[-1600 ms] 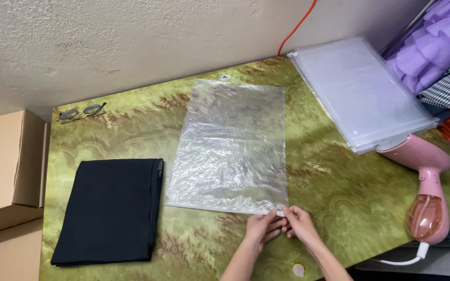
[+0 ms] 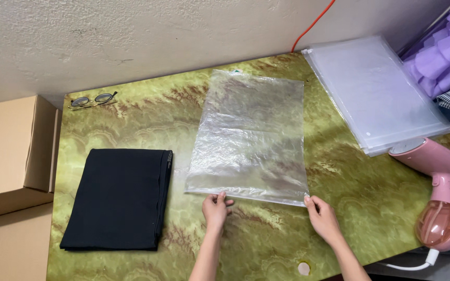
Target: The person places a folded black garment into a clear plastic bag, seals the bag, and then places the bagged garment into a cardboard box.
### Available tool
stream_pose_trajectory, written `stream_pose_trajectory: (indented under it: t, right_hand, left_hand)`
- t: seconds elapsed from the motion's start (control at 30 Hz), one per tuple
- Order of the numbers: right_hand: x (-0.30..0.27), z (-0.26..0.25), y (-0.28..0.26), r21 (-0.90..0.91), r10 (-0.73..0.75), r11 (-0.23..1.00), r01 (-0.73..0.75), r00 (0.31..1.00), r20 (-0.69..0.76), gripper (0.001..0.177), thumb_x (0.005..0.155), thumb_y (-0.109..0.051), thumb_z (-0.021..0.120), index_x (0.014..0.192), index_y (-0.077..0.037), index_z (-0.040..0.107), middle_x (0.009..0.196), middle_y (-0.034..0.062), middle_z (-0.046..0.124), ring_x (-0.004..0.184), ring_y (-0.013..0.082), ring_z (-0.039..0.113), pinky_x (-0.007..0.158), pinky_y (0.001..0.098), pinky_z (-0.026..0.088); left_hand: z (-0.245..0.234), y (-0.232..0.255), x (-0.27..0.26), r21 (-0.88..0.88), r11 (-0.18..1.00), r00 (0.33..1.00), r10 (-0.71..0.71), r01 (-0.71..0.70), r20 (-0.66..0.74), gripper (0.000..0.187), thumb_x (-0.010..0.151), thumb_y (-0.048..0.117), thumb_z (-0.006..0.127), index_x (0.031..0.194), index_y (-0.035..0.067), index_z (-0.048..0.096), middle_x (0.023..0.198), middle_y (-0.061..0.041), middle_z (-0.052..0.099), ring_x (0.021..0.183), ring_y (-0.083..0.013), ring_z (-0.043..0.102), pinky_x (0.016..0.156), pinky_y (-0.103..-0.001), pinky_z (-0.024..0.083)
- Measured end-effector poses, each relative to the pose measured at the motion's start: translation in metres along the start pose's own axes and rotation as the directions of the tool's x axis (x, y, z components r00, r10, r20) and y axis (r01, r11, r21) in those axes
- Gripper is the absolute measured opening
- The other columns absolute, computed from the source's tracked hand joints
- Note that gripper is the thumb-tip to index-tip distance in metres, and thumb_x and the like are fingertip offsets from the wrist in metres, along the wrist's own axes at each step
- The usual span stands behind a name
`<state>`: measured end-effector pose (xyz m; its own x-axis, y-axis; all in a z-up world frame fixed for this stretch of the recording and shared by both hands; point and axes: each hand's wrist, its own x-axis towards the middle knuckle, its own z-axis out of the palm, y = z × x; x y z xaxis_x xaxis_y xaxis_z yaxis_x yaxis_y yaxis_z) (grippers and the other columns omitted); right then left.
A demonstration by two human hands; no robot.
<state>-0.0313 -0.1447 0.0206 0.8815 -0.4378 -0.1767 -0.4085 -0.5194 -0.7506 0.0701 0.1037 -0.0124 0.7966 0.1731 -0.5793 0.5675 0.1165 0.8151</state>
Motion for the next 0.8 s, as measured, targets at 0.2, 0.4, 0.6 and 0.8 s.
stream_pose_trajectory:
  t: [0.2,0.4,0.6,0.8]
  right_hand:
    - [0.005,0.0,0.007,-0.034,-0.02,0.999,0.02,1.0,-0.012,0.039,0.089,-0.034,0.045,0.059,-0.011,0.036,0.051,-0.0005,0.034,0.05,0.0122,0.033,0.051,0.0284,0.027]
    - [0.003,-0.004,-0.002,-0.073,0.007,0.997,-0.008,1.0,-0.018,0.039,0.089,-0.034,0.045,0.06,-0.011,0.035,0.05,0.0003,0.034,0.05,0.0127,0.033,0.051,0.0293,0.028]
    - [0.009,-0.009,0.014,-0.012,-0.035,0.999,0.034,0.996,-0.079,0.039,0.089,-0.031,0.046,0.058,-0.011,0.034,0.051,-0.0012,0.03,0.05,0.0117,0.03,0.05,0.028,0.025]
    - [0.01,-0.013,0.015,-0.061,0.048,0.997,-0.055,0.993,-0.111,0.039,0.089,-0.034,0.044,0.059,-0.011,0.034,0.051,0.0015,0.032,0.051,0.0147,0.032,0.051,0.0303,0.027]
  left_hand:
    - [-0.02,-0.001,0.019,0.031,0.998,0.997,0.059,-0.057,-0.052,0.018,0.085,0.017,0.056,0.074,0.004,0.052,0.071,-0.007,0.061,0.064,-0.0156,0.068,0.042,-0.025,0.051]
    - [-0.036,0.008,0.026,0.032,0.999,0.998,0.042,-0.041,-0.044,0.018,0.086,0.016,0.055,0.074,0.004,0.051,0.075,-0.007,0.059,0.067,-0.0166,0.068,0.043,-0.024,0.05]
    - [-0.052,0.02,0.027,0.032,0.999,0.996,0.033,-0.03,-0.087,0.019,0.087,0.016,0.053,0.073,0.003,0.051,0.08,-0.01,0.063,0.068,-0.0173,0.068,0.046,-0.025,0.052]
    - [-0.059,0.022,0.029,0.047,0.995,0.989,0.09,-0.085,-0.116,0.015,0.085,0.018,0.056,0.082,0.003,0.056,0.076,-0.007,0.062,0.062,-0.0157,0.067,0.041,-0.025,0.051]
